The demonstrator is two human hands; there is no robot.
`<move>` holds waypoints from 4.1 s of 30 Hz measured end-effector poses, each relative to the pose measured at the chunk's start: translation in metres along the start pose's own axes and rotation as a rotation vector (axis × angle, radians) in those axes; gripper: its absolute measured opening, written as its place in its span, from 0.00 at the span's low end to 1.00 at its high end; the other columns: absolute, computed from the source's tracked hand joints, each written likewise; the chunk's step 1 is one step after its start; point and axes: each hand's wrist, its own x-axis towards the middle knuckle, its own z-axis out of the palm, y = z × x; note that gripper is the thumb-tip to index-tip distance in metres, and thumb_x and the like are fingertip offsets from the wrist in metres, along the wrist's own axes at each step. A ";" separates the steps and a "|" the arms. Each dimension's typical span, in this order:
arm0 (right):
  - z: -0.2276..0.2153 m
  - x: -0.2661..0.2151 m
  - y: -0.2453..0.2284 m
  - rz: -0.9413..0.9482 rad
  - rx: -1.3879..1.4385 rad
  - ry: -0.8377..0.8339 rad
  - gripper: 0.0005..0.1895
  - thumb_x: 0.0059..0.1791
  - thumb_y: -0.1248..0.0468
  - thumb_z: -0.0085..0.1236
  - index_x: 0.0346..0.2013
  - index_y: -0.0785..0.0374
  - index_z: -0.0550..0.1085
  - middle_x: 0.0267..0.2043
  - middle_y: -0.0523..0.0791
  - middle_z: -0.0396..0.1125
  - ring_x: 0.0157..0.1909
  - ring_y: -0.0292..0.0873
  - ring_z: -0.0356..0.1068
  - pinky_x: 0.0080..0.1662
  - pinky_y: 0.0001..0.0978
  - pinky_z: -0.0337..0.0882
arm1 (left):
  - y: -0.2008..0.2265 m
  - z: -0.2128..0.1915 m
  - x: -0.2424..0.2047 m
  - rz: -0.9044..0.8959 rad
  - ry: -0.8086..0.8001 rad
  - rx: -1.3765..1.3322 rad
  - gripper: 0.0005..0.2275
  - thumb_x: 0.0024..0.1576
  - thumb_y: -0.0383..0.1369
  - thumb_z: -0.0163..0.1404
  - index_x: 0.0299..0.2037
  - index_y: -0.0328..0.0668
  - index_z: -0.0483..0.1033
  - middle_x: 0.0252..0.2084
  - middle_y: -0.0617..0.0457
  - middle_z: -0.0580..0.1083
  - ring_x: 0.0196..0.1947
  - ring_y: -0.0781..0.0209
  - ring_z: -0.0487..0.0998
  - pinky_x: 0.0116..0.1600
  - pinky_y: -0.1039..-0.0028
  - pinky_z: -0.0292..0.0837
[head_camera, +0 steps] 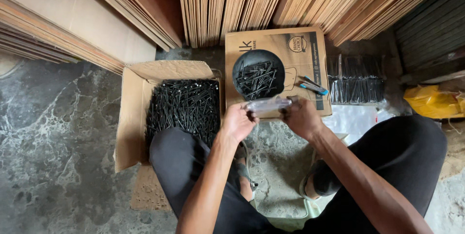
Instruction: The person sits on the floor and repeatedly picks black fasteners from a bowl, places them into a small plastic bag, and returns the bag to a cardboard box. The person continues this cycle of filling and returning bags throughout the clip.
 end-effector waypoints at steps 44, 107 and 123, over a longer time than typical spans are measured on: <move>-0.052 0.048 0.005 -0.678 -1.683 0.077 0.15 0.37 0.67 0.59 0.37 0.63 0.68 0.35 0.52 0.61 0.41 0.60 0.67 0.39 0.49 0.70 | -0.014 0.010 -0.012 0.583 0.292 1.533 0.10 0.45 0.26 0.47 0.37 0.44 0.65 0.43 0.42 0.66 0.46 0.36 0.71 0.49 0.55 0.68; 0.008 0.182 0.038 -0.859 -2.090 0.311 0.19 0.36 0.49 0.60 0.27 0.62 0.73 0.26 0.50 0.68 0.35 0.53 0.71 0.36 0.44 0.72 | 0.028 -0.024 0.008 1.017 0.472 2.249 0.05 0.45 0.26 0.47 0.28 0.38 0.77 0.32 0.47 0.73 0.36 0.51 0.73 0.36 0.69 0.71; 0.037 0.052 -0.050 -0.138 -1.828 -0.164 0.10 0.46 0.64 0.48 0.36 0.65 0.74 0.33 0.52 0.71 0.36 0.47 0.72 0.37 0.35 0.68 | 0.024 -0.023 0.012 0.849 0.311 2.222 0.05 0.46 0.26 0.47 0.26 0.35 0.77 0.28 0.43 0.74 0.31 0.46 0.76 0.35 0.65 0.72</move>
